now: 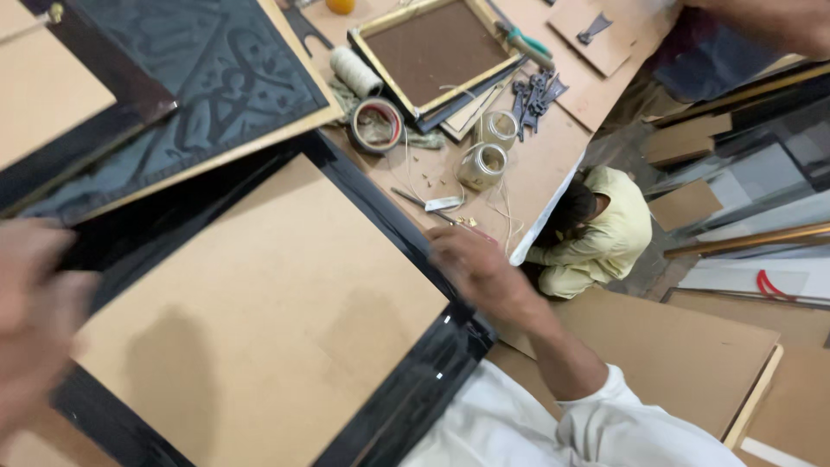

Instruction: The person attaches a hanging wire to the back of a picture frame by threading it through metal eyelets and securing them with a screwdriver. They then flip the frame to show the front and continue tightening the eyelets on the back.

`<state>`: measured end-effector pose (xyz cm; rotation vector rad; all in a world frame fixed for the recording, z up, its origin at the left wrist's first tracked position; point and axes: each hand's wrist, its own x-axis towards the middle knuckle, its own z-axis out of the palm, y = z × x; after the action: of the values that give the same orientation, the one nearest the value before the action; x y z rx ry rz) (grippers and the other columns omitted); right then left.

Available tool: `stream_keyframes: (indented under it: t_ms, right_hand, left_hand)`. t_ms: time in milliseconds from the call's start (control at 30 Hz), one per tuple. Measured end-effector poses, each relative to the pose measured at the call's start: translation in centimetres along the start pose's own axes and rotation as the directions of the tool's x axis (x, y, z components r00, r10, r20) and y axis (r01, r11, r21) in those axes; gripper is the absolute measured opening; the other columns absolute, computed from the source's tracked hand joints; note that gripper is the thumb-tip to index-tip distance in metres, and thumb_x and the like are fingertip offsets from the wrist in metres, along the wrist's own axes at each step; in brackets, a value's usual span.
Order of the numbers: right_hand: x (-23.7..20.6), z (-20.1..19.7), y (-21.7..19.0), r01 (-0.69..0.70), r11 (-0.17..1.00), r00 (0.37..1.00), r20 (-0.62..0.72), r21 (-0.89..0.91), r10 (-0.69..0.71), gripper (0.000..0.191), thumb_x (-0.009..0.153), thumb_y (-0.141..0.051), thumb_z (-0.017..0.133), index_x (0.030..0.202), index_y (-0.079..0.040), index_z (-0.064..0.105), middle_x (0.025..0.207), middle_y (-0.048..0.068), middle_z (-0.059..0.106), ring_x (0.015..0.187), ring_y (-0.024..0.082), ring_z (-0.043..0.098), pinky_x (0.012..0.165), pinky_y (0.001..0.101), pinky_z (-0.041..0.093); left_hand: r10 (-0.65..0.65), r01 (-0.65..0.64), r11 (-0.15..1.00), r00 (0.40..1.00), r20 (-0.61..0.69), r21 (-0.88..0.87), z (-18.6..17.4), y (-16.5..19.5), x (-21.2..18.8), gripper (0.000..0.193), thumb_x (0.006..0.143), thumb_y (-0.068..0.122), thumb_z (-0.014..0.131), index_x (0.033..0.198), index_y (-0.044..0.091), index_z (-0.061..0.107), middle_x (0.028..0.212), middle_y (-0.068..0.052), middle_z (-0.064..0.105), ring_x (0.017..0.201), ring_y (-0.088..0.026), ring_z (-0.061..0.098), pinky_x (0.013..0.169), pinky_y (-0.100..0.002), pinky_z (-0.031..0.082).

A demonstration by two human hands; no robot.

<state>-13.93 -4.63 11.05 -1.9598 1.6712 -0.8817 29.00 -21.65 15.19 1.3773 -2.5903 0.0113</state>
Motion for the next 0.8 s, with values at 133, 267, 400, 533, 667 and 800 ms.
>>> stream_keyframes:
  t_ms: [133, 267, 400, 533, 667, 800]
  right_hand:
    - [-3.9, -1.8, 8.2, -0.199, 0.919, 0.978, -0.128, -0.339, 0.164, 0.027, 0.092, 0.0, 0.067, 0.118, -0.003, 0.063, 0.122, 0.014, 0.064, 0.109, 0.034, 0.064, 0.091, 0.0437, 0.054]
    - [-4.3, -0.4, 13.7, 0.027, 0.879, 0.999, -0.028, -0.476, -0.046, 0.031, 0.086, -0.007, 0.067, 0.116, -0.002, 0.063, 0.116, 0.015, 0.062, 0.106, 0.035, 0.06, 0.089, 0.0456, 0.05]
    - [-3.5, 0.2, 16.3, 0.08, 0.832, 0.997, 0.062, -0.548, -0.054, 0.03, 0.092, -0.012, 0.065, 0.121, -0.004, 0.062, 0.109, 0.013, 0.062, 0.1, 0.031, 0.06, 0.085, 0.0448, 0.05]
    - [-3.1, -0.7, 17.1, 0.111, 0.868, 0.994, 0.074, -0.484, -0.085, 0.027, 0.088, -0.014, 0.066, 0.114, -0.007, 0.06, 0.102, 0.013, 0.062, 0.098, 0.033, 0.063, 0.084, 0.0444, 0.053]
    - [-1.3, -2.3, 17.4, 0.033, 0.958, 0.988, 0.155, -0.285, 0.012, 0.035, 0.091, -0.017, 0.067, 0.12, 0.001, 0.058, 0.091, 0.019, 0.065, 0.083, 0.039, 0.065, 0.073, 0.0499, 0.052]
    - [-0.2, -3.8, 16.7, -0.241, 0.967, 0.905, 0.378, 0.078, 0.195, 0.047, 0.093, -0.014, 0.062, 0.136, 0.004, 0.053, 0.078, 0.014, 0.06, 0.067, 0.027, 0.06, 0.061, 0.0405, 0.05]
  left_hand:
    - [0.255, -0.253, 0.931, 0.967, -0.024, -0.264, 5.0, 11.6, -0.6, 0.037, 0.083, 0.019, 0.069, 0.116, 0.003, 0.068, 0.123, -0.014, 0.068, 0.112, -0.033, 0.065, 0.094, -0.045, 0.052]
    - [0.12, -0.162, 0.878, 0.986, -0.119, -0.451, 9.8, 23.8, 1.1, 0.018, 0.085, 0.013, 0.074, 0.101, 0.005, 0.072, 0.11, -0.01, 0.071, 0.098, -0.028, 0.07, 0.083, -0.042, 0.056]
    - [-0.226, 0.114, 0.717, 0.971, -0.075, -0.688, 12.2, 30.9, 3.5, 0.013, 0.089, 0.01, 0.073, 0.102, 0.005, 0.074, 0.105, -0.008, 0.07, 0.086, -0.025, 0.071, 0.074, -0.038, 0.056]
    - [-0.405, 0.147, 0.696, 0.888, -0.216, -0.703, 15.3, 32.9, 6.5, 0.013, 0.09, 0.007, 0.074, 0.102, 0.003, 0.074, 0.103, -0.01, 0.068, 0.086, -0.027, 0.071, 0.074, -0.038, 0.056]
    - [-0.487, 0.133, 0.632, 0.834, -0.258, -0.763, 16.8, 32.2, 6.7, 0.013, 0.091, 0.003, 0.074, 0.103, 0.002, 0.072, 0.1, -0.011, 0.066, 0.082, -0.022, 0.07, 0.072, -0.037, 0.056]
    - [-0.493, 0.171, 0.647, 0.837, -0.237, -0.743, 16.0, 29.6, 5.2, 0.013, 0.091, -0.001, 0.074, 0.103, 0.0, 0.071, 0.104, -0.012, 0.066, 0.078, -0.02, 0.068, 0.066, -0.033, 0.055]
